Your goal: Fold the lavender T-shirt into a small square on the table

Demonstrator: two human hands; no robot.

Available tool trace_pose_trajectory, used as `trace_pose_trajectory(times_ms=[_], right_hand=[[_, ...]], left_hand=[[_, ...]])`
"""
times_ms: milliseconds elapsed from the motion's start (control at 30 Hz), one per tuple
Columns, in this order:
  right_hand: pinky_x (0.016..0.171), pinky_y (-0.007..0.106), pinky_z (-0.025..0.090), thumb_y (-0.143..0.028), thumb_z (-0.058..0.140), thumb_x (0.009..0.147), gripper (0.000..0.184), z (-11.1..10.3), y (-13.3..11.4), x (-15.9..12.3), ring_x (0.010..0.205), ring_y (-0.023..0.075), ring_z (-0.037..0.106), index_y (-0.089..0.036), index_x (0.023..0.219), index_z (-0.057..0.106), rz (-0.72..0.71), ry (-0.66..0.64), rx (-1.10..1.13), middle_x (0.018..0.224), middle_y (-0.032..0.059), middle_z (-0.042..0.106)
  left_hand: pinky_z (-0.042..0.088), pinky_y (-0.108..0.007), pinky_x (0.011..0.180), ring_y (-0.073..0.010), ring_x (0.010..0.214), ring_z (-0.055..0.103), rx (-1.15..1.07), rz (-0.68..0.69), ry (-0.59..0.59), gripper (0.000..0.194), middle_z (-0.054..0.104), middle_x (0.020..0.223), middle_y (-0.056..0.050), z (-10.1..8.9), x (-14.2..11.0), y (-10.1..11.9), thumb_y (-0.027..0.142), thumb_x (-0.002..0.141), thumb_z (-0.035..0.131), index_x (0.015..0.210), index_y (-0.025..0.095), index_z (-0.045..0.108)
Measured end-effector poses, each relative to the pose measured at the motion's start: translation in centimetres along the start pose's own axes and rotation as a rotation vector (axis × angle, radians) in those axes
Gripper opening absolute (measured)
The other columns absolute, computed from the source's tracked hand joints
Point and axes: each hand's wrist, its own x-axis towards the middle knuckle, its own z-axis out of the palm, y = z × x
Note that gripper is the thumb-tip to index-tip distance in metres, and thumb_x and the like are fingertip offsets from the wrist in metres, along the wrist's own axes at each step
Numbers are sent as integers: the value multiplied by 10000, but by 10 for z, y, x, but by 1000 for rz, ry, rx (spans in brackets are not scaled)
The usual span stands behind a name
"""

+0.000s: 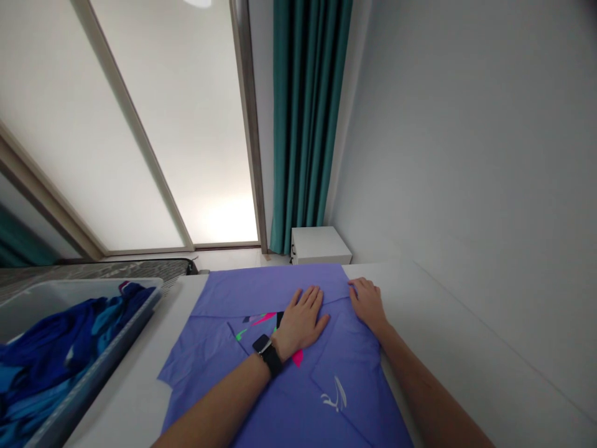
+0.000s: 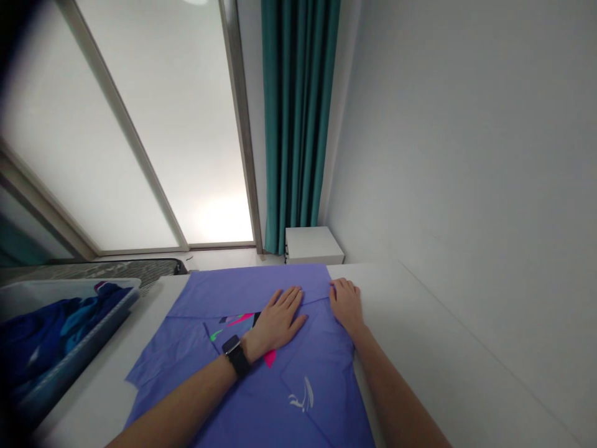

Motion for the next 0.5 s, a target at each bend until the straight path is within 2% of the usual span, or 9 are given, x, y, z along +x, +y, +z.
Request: trace_pose_trajectory(times_ms=[133, 333, 433, 500], right_hand=[[958, 365, 390, -235, 372, 952, 315, 10, 10, 1, 1091, 230, 563, -187, 1102, 645, -38, -34, 100, 1164, 95, 659], [1094, 428, 368, -298, 332, 951, 418, 29, 29, 8, 1243, 254, 513, -146, 1189, 641, -100, 6, 221, 1301, 151, 610], [1131, 450, 346, -324, 338, 942, 465, 34, 32, 10, 1299, 258, 490, -130, 1265, 611, -130, -46, 237, 1379, 158, 568], [1139, 471, 335, -323, 332, 941, 487, 36, 28, 11, 1327, 260, 472, -140, 1315, 583, -149, -89, 219, 1413, 153, 546]], left_hand=[[231, -459, 1199, -232, 1462, 293, 36, -67, -12, 586, 349, 1573, -106, -16, -5, -24, 482, 1004, 301, 1497, 168, 350], [245, -457, 1194, -242, 1464, 290, 113, -256, -69, 556, 342, 1572, -122, -42, -38, -112, 382, 981, 355, 1494, 167, 354], [232, -441, 1197, -240, 1464, 291, 134, -327, -82, 551, 342, 1571, -131, -52, -60, -150, 363, 986, 331, 1494, 151, 351], [219, -422, 1200, -238, 1469, 277, 145, -350, -106, 564, 335, 1573, -142, -56, -72, -166, 362, 985, 328, 1496, 122, 345]])
